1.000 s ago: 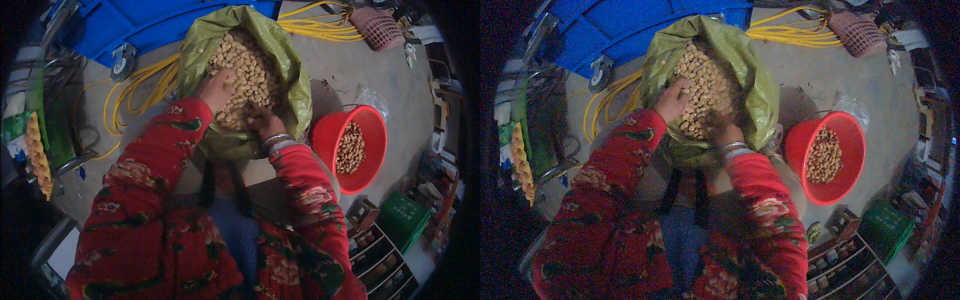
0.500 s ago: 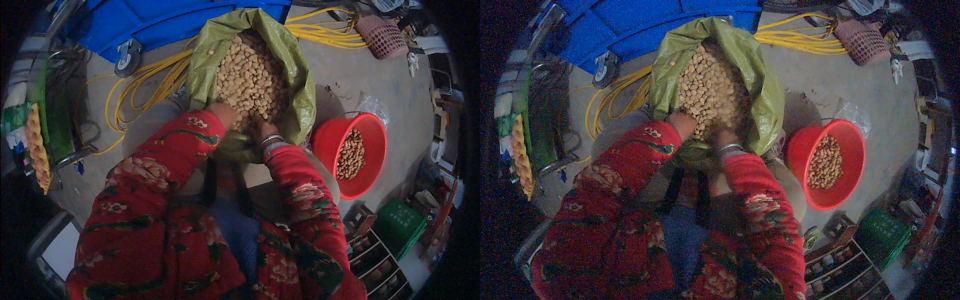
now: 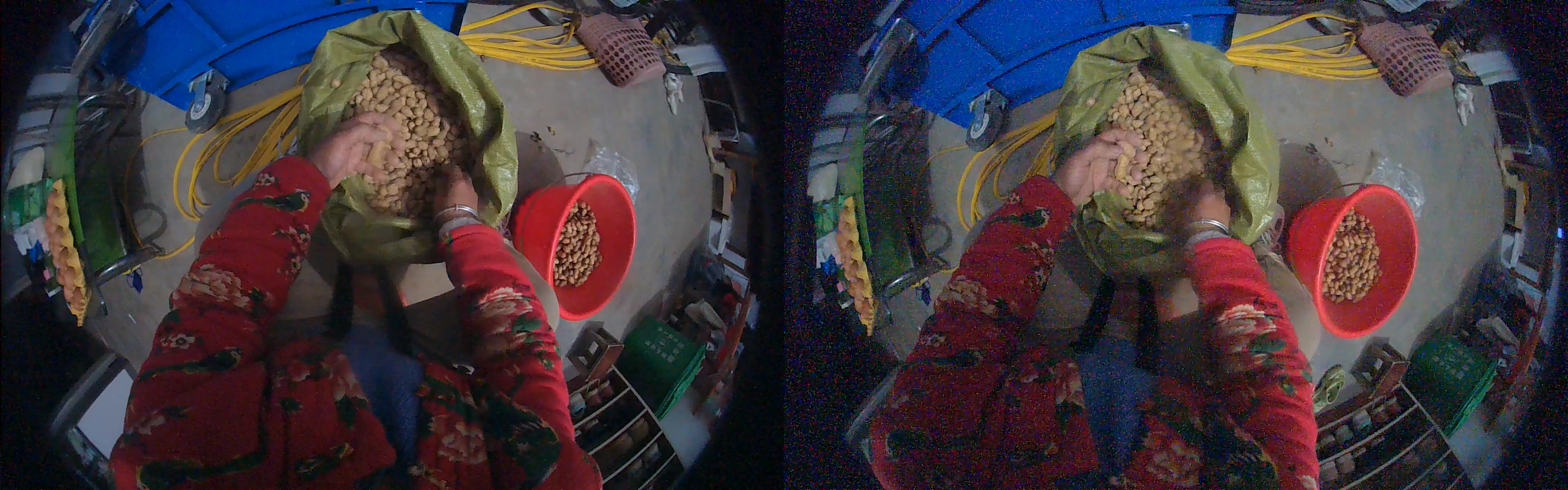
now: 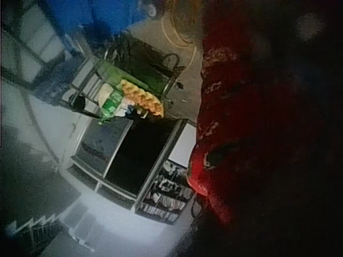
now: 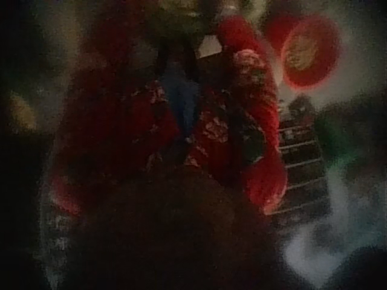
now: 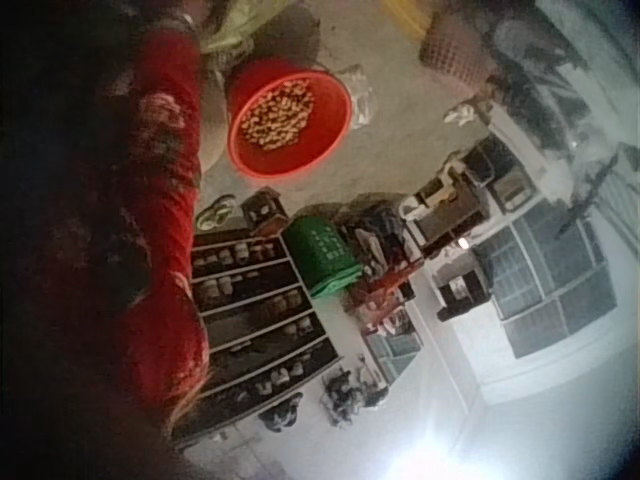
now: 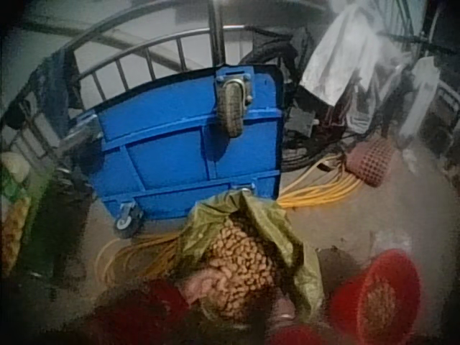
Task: The person sits on the floor and sorts peanuts by hand, transferring them from a green sack into a red bucket. The person repeatedly scoops peanuts from the sack and places them into the bucket.
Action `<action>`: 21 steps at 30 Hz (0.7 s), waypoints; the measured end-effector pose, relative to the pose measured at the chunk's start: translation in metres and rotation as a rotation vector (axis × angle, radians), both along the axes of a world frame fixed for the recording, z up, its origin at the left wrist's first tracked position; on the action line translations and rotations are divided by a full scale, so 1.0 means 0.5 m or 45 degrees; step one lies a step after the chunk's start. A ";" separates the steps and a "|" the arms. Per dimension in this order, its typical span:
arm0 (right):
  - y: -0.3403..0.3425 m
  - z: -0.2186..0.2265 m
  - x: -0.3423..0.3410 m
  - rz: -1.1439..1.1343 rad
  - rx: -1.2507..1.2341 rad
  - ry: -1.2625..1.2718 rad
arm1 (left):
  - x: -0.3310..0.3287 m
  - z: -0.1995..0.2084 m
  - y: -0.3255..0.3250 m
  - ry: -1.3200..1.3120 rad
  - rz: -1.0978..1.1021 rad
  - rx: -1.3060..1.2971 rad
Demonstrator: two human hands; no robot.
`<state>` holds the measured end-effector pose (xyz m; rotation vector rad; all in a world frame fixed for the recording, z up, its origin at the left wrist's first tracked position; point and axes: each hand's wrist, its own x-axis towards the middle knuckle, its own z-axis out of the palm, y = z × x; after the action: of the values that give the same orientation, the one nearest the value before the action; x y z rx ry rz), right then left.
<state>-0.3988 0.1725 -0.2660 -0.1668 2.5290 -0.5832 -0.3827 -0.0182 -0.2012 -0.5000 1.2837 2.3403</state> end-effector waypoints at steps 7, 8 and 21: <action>-0.027 0.014 -0.003 0.193 0.248 -0.095 | 0.023 -0.076 0.007 0.296 -0.721 -1.908; -0.026 0.017 -0.005 0.206 0.260 -0.163 | 0.028 -0.088 0.013 0.301 -0.799 -1.987; -0.007 0.064 -0.031 -0.730 -1.404 -1.123 | 0.065 -0.149 0.046 0.503 -1.323 -2.297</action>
<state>-0.4144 0.1692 -0.2342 0.3693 1.1691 -1.7527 -0.3503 0.0048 -0.2756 0.2434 2.6146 0.0214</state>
